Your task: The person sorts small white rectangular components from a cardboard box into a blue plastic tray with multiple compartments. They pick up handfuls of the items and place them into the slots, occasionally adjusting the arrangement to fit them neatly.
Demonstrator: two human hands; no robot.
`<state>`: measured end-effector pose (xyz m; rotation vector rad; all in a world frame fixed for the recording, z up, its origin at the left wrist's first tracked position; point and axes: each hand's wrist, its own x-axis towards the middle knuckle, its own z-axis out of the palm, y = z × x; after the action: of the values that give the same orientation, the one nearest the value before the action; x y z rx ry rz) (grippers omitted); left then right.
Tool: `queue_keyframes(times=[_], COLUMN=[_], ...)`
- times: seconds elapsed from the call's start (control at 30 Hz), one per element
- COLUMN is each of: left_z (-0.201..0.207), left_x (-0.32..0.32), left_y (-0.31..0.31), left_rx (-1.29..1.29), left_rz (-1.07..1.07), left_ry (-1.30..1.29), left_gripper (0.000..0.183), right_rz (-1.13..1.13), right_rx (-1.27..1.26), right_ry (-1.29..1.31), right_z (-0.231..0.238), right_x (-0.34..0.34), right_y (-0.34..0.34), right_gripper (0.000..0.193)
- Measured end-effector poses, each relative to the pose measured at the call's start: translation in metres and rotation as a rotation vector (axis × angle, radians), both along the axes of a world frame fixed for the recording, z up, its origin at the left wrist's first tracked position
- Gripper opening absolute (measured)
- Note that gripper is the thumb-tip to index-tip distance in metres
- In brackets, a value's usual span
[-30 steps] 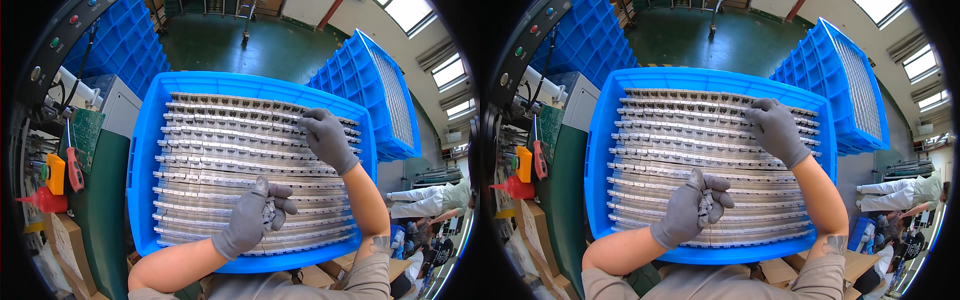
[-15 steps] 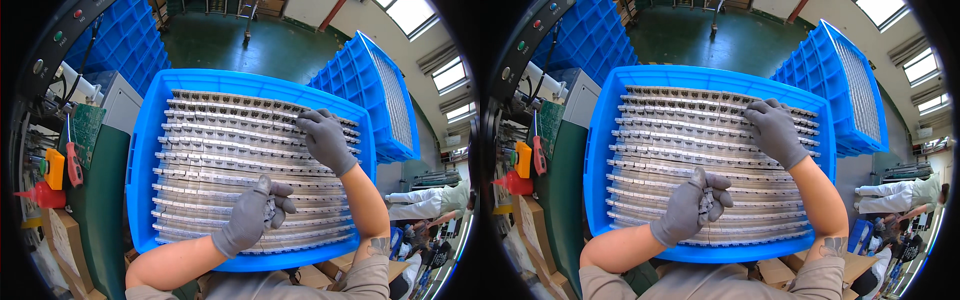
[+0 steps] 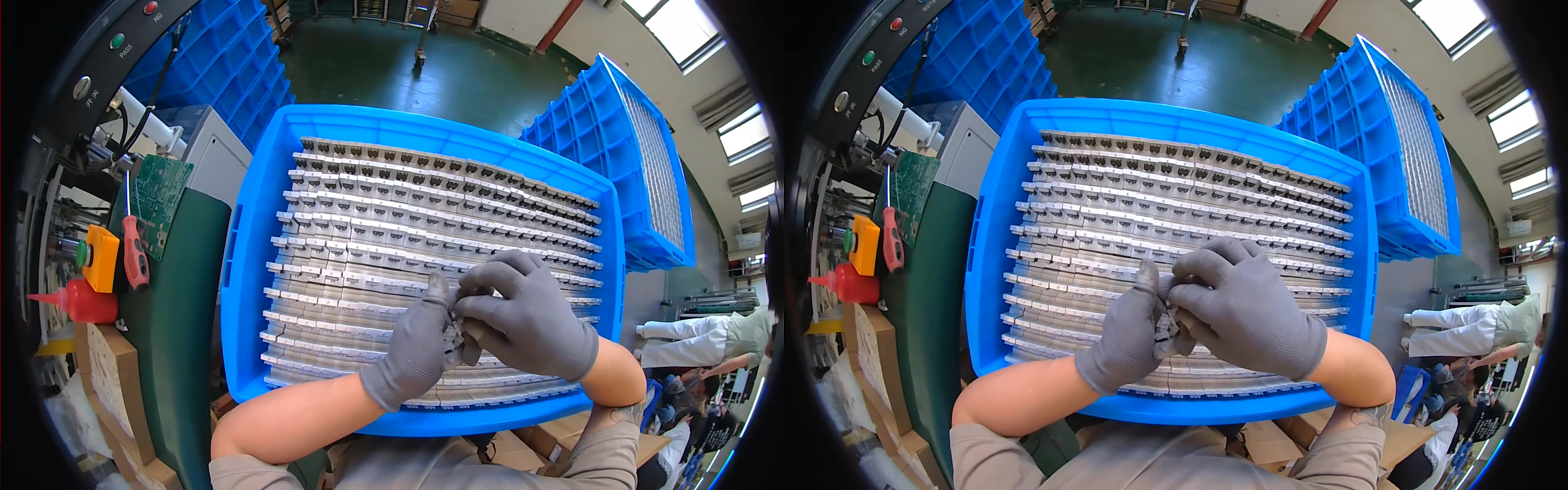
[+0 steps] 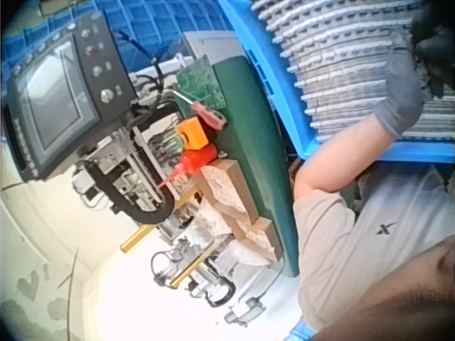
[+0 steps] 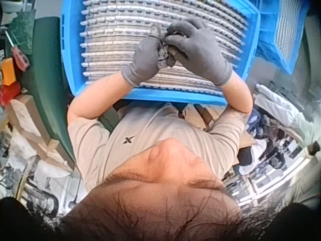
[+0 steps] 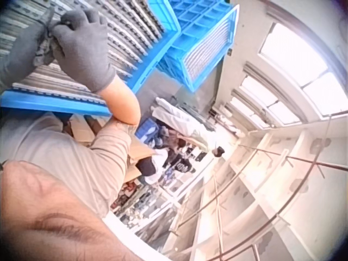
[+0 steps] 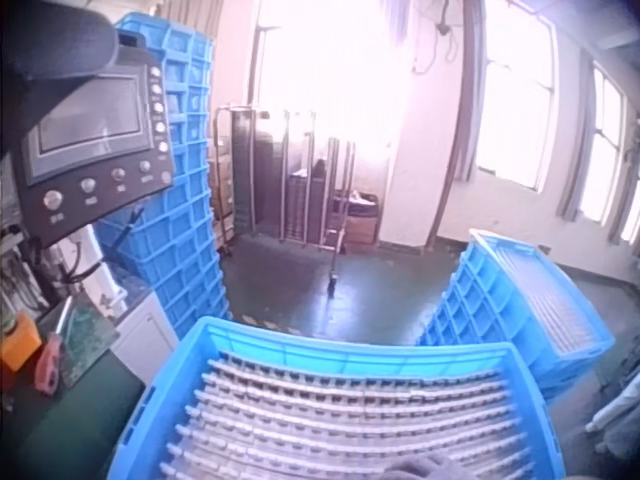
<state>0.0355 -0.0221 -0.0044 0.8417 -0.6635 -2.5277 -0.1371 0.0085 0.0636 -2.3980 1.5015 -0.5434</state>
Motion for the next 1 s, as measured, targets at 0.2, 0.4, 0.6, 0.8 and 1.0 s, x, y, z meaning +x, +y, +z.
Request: queue_keyframes(times=[0.2, 0.4, 0.6, 0.8, 1.0], left_z=[0.011, 0.014, 0.005, 0.002, 0.002], left_x=[0.003, 0.006, -0.001, -0.003, -0.003], left_y=[-0.006, -0.011, -0.005, -0.003, -0.003], left_rx=[-0.232, -0.369, -0.149, -0.068, -0.073], left_rz=[-0.151, -0.272, -0.138, -0.153, -0.146], left_ry=[-0.176, -0.222, -0.032, -0.013, -0.004], left_gripper=[0.068, 0.065, 0.072, 0.077, 0.079], right_rz=[-0.006, -0.007, -0.199, -0.473, -0.467], right_rx=[0.137, 0.198, 0.201, 0.076, 0.007], right_ry=[-0.050, -0.066, -0.378, -0.472, -0.133], right_z=[-0.004, 0.001, 0.001, -0.029, -0.063], right_x=[-0.006, -0.006, -0.016, -0.076, -0.095], right_y=[-0.004, -0.006, -0.004, -0.050, -0.083], right_gripper=[0.018, 0.016, 0.009, 0.012, 0.010])
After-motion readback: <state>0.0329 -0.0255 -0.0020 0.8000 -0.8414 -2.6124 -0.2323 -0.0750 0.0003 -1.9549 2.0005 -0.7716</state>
